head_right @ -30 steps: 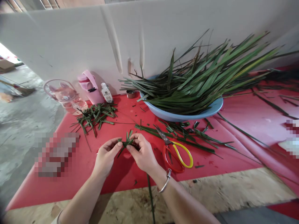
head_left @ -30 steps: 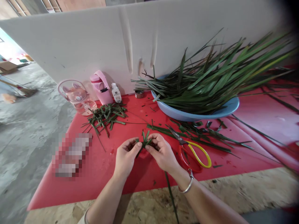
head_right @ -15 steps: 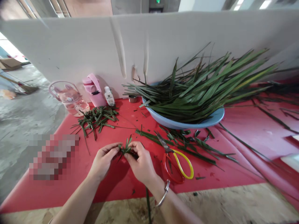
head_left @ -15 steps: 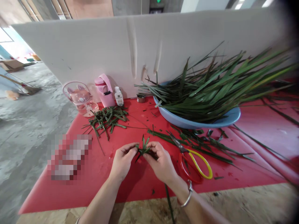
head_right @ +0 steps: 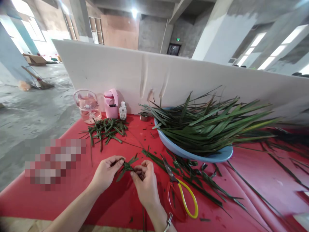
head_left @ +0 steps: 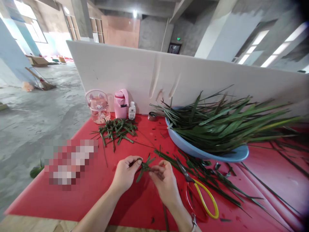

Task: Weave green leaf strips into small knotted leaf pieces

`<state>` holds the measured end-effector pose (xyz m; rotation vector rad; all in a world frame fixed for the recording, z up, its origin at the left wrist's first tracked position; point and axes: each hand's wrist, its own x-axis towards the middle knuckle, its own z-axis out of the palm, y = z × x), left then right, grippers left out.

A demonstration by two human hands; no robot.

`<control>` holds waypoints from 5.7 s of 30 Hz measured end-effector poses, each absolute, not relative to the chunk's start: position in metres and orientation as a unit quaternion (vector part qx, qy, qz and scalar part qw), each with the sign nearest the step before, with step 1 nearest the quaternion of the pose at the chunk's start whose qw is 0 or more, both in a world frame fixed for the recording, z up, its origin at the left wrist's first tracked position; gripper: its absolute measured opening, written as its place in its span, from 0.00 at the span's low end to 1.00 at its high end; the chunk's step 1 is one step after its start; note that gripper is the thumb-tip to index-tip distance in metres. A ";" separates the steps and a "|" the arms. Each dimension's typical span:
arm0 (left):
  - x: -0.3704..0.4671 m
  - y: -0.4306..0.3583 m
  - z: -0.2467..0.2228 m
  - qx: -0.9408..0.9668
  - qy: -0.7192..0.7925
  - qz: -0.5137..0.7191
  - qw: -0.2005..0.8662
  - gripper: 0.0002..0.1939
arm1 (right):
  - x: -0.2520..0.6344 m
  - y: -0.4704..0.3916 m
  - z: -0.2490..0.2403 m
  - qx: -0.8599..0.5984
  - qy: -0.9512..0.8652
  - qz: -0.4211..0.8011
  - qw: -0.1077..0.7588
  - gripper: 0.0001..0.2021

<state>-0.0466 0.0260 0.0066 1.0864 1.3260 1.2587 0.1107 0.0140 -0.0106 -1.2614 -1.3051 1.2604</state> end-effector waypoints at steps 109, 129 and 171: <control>-0.012 0.026 -0.005 0.098 0.356 0.621 0.692 0.10 | 0.093 0.030 -0.006 -0.504 -0.560 0.435 0.493 0.11; -0.013 0.020 -0.003 0.203 0.385 0.570 0.697 0.14 | 0.108 0.067 0.041 -0.524 -0.682 0.368 0.354 0.10; -0.022 0.026 -0.004 0.251 0.422 0.585 0.645 0.16 | 0.082 0.014 -0.031 -0.504 -0.572 0.487 0.425 0.07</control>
